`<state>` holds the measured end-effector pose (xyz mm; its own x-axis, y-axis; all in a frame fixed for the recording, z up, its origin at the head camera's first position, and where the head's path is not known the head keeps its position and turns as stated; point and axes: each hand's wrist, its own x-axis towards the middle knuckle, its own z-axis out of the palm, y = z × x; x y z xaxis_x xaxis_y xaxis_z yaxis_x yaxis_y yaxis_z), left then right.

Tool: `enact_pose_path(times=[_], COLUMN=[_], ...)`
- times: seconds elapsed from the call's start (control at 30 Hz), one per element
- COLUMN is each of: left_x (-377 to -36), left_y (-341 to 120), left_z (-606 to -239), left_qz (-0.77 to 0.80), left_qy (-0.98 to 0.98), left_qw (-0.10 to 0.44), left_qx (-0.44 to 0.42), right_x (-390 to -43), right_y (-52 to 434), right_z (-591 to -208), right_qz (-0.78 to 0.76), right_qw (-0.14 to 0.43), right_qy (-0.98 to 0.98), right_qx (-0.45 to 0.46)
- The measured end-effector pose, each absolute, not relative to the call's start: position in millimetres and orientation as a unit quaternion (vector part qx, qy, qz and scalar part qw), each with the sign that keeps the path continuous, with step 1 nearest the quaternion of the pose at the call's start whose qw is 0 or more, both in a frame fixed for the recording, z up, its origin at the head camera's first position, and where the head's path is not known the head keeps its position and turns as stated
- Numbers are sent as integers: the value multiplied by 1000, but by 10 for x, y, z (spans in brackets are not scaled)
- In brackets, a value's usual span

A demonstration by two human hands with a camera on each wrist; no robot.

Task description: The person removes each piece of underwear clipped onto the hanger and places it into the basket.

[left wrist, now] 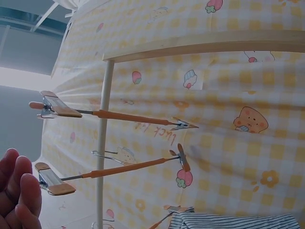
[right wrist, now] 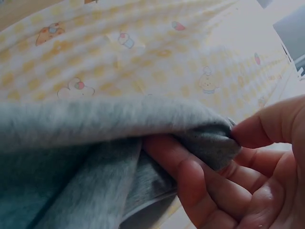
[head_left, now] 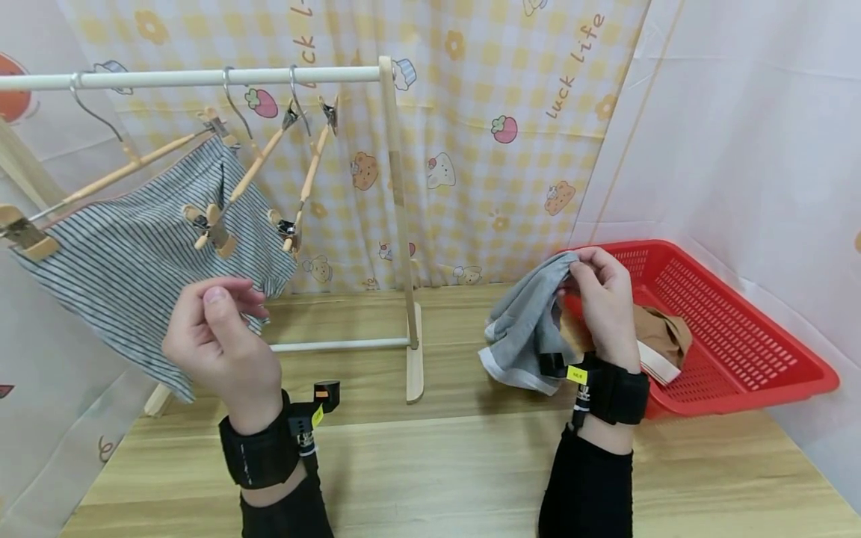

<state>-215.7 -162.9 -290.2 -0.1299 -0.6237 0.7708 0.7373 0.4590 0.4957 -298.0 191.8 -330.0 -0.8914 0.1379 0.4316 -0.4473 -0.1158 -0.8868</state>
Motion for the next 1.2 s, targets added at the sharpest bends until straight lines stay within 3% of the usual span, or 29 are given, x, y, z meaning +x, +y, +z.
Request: enact_pose_path(times=[0.43,0.87,1.2], left_x=[-2156,-2170,-2163], left_y=[-1640,-1639,-1641], left_z=[-2920,-2913,-2919], left_qz=[-514,-526,-523], left_qy=[-554,-548,-550], left_qw=[654,649,649], left_qx=[-40,-50,-49], right_x=[-2925,-2900,-2744], right_y=[1969,1998,1998], right_z=[-3267,-3209,-3055], right_qz=[736,708,668], right_qw=[314,499,603], right_qy=[-590,-471,-417], right_qx=[106,167,131])
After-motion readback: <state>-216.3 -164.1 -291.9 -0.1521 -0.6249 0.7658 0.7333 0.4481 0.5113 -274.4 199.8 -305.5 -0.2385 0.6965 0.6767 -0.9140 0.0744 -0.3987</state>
